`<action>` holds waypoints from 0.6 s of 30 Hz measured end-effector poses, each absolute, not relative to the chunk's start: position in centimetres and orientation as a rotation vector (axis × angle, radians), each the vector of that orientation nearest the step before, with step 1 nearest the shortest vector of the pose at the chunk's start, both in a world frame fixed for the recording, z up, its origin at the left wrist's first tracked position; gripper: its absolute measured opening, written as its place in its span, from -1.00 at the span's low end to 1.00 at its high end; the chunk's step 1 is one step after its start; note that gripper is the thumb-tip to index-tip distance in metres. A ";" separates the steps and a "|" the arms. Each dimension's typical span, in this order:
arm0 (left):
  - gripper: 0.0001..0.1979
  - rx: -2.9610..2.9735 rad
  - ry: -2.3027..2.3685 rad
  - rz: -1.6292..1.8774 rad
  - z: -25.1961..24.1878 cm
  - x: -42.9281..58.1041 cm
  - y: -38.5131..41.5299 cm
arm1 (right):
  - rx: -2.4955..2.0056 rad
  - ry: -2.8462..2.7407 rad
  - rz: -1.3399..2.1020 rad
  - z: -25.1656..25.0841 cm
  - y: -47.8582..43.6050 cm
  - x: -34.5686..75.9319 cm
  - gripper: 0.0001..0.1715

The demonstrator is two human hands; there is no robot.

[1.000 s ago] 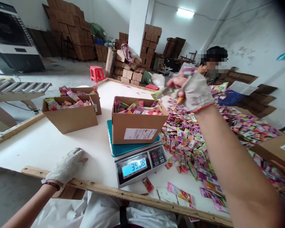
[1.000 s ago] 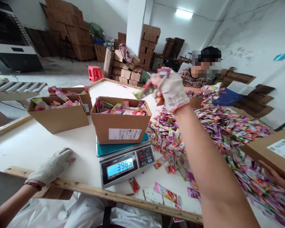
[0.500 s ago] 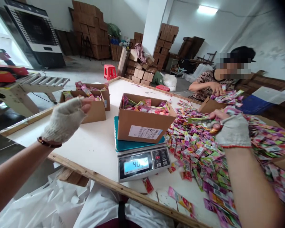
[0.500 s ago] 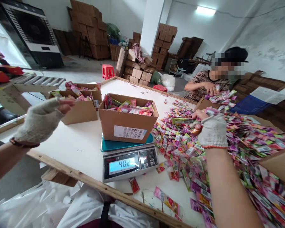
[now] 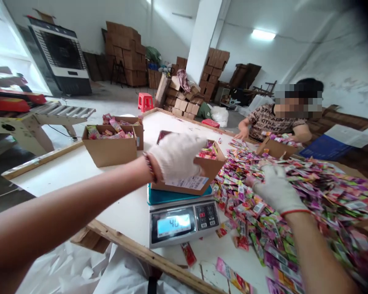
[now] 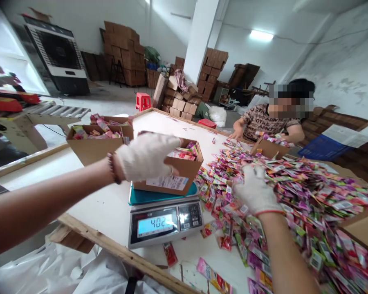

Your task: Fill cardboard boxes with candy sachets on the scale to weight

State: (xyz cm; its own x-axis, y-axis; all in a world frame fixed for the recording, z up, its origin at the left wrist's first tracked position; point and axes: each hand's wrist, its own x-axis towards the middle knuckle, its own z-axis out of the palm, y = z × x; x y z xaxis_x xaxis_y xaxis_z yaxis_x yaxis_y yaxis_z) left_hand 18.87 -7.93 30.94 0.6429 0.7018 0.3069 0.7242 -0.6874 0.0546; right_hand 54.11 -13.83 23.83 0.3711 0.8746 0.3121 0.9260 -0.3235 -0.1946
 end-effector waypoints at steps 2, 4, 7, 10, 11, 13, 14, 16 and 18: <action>-0.60 -2.771 -1.135 -0.331 29.4 19.2 -7.2 | -2.414 -1.650 -0.069 20.9 -13.1 54.8 -0.27; -0.79 -2.771 -1.154 -0.261 28.5 17.8 -6.7 | -2.455 -1.744 0.068 17.0 -12.2 55.6 -0.25; -0.85 -2.696 -1.336 -0.240 28.4 12.4 -7.0 | -2.576 -1.792 0.087 10.5 -11.1 56.6 -0.22; -0.81 -2.577 -1.517 -0.265 28.5 4.2 -7.8 | -2.696 -1.823 0.144 4.8 -11.6 56.8 -0.19; -0.76 -2.566 -1.529 -0.285 28.2 1.2 -7.9 | -2.709 -1.854 0.141 3.3 -12.1 56.5 -0.18; -0.69 -2.458 -1.602 -0.326 27.0 -4.3 -7.8 | -2.730 -1.903 0.067 0.9 -13.0 55.8 -0.20; -0.65 -2.421 -1.623 -0.334 26.1 -6.7 -7.6 | -2.745 -1.904 0.003 0.1 -13.4 55.4 -0.22; -0.65 -2.412 -1.665 -0.304 23.8 -10.1 -6.8 | -2.759 -1.876 -0.112 -0.9 -13.9 54.6 -0.27; -0.72 -2.370 -1.708 -0.347 21.3 -11.4 -5.4 | -2.746 -1.841 -0.174 -1.3 -14.2 53.9 -0.34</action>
State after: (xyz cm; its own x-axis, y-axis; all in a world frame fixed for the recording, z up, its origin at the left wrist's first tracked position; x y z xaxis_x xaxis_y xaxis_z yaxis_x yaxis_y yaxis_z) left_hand -11.38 -5.43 21.30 0.3049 0.9028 0.3034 0.9496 -0.3127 -0.0239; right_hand 53.88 -14.15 -1.27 0.3805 0.9248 -0.0069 0.9072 -0.3718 0.1971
